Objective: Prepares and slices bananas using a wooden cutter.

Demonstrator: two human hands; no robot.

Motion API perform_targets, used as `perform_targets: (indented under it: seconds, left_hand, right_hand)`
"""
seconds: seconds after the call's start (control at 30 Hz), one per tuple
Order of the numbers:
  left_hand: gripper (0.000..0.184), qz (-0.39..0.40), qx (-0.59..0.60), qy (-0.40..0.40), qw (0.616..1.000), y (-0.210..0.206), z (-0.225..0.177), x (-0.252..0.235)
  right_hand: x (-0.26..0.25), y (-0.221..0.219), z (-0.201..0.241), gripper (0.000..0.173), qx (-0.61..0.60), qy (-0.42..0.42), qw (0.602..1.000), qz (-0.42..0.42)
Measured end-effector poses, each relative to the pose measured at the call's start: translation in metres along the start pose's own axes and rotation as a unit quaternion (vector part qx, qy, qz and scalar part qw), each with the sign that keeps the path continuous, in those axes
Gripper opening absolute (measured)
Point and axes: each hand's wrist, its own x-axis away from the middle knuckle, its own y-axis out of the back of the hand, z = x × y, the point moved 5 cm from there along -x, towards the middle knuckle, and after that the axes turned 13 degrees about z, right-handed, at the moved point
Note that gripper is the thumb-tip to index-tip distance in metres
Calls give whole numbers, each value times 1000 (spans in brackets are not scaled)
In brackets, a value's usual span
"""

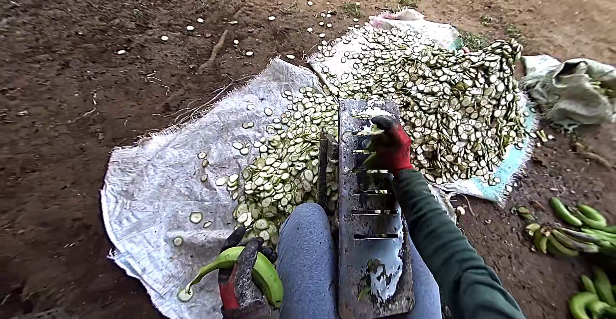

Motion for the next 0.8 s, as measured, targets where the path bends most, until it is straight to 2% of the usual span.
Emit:
perform_targets:
  seconds: [0.07,0.1,0.23,0.3,0.33,0.4,0.53,0.6,0.63,0.67,0.73,0.8]
  left_hand:
    - [49,-5,0,-2,1000,3,-4,7]
    - [49,-5,-2,-1,1000,8,-3,8]
    - [53,-18,-22,14,999,25,5,3]
    - [50,-25,-21,22,999,31,8,-3]
    - [49,-35,-18,24,999,29,9,-5]
    - [47,-42,-18,24,999,24,8,-9]
    - [50,-20,-14,9,1000,16,4,-5]
    - [52,-22,-9,-7,1000,16,0,-1]
    - [51,-25,-14,-8,1000,17,-4,1]
    - [52,-24,-13,-6,1000,18,-4,3]
    - [50,-27,-21,2,999,20,0,2]
    - [50,-21,-31,9,999,27,6,-4]
  right_hand:
    - [5,1,8,41,-12,-9,1000,10]
    - [28,5,15,43,-26,-17,999,25]
    - [192,20,64,35,-84,-26,996,6]
    - [247,23,82,33,-81,-35,996,-21]
    - [249,23,80,34,-68,-29,997,-36]
    - [204,17,62,36,-18,-10,999,-32]
    - [30,-4,-5,33,96,14,995,-31]
    - [-29,-10,-23,37,128,-6,992,-2]
    - [-34,-11,-21,39,130,-11,991,14]
    - [-19,-10,-13,42,116,-15,993,24]
    - [53,-1,16,45,59,-7,998,36]
    - [151,2,60,39,-13,1,999,29]
